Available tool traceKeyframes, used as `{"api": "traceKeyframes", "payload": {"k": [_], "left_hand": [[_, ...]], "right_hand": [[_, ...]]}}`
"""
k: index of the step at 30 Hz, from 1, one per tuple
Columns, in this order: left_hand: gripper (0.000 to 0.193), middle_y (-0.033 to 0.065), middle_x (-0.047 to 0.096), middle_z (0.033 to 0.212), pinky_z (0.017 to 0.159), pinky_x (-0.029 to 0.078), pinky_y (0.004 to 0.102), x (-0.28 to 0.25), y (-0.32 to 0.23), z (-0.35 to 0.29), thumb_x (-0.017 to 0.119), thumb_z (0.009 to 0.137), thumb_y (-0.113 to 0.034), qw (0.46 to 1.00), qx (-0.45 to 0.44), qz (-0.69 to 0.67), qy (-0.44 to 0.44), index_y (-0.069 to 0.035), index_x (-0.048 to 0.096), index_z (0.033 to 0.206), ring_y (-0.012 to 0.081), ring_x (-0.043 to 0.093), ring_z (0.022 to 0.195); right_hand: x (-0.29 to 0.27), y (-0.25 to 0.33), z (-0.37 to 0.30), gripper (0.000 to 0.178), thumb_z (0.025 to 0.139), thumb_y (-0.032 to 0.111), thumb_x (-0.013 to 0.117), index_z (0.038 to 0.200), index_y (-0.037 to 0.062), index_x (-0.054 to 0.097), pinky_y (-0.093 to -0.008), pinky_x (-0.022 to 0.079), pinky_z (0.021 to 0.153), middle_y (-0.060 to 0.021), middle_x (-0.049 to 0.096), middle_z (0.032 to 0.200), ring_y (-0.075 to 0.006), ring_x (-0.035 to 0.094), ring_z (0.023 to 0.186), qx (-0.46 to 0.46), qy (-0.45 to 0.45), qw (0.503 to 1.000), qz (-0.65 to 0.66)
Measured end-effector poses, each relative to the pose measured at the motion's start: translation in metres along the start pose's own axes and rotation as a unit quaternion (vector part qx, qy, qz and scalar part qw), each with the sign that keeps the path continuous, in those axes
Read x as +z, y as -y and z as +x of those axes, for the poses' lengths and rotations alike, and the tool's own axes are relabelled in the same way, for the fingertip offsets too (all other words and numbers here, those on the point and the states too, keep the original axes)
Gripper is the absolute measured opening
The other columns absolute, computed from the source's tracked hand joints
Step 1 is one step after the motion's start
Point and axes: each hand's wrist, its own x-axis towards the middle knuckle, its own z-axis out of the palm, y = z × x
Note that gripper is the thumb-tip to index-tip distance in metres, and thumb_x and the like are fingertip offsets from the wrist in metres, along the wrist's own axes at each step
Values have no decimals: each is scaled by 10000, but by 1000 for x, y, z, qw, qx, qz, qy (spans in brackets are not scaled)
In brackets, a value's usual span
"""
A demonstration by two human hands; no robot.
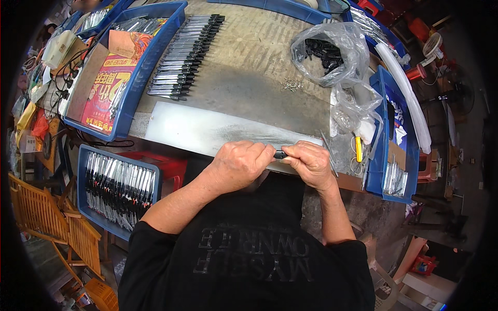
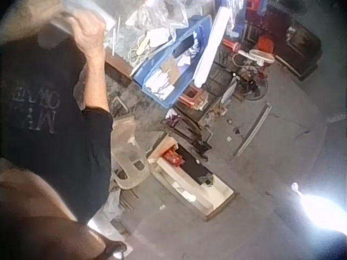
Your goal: The person assembles small metal pen clips and caps by hand on a work table.
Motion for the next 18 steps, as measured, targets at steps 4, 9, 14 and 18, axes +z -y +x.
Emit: {"api": "traceKeyframes", "payload": {"k": [4,9,14,18], "left_hand": [[158,20,435,560,427,413,283,0,1,1,615,743,-160,1000,10,12,2,-43,537,815,155,510,475],[150,19,431,558,427,411,284,4,1,-1,617,738,-150,1000,8,19,-5,-45,535,807,152,507,474],[152,26,432,553,427,413,287,10,3,-1,621,733,-143,1000,7,15,-15,-39,532,800,157,510,472],[156,38,462,565,436,426,295,13,8,1,626,731,-146,1000,-8,14,-20,-38,533,793,171,525,483]], "right_hand": [[-3,-2,0,162,670,57,691,803,-7,623,-305,460,544,-97,608,678,-226,583,589,17,24,1000,-1],[-2,-3,1,176,672,53,689,824,-8,625,-303,461,546,-96,613,690,-219,581,595,6,14,1000,12],[-1,-4,-2,197,682,52,683,860,-6,623,-299,464,555,-102,617,722,-215,586,617,31,16,999,8],[-3,-6,-4,256,698,65,677,935,-6,611,-286,469,570,-104,614,746,-204,594,646,81,30,996,-12]]}}
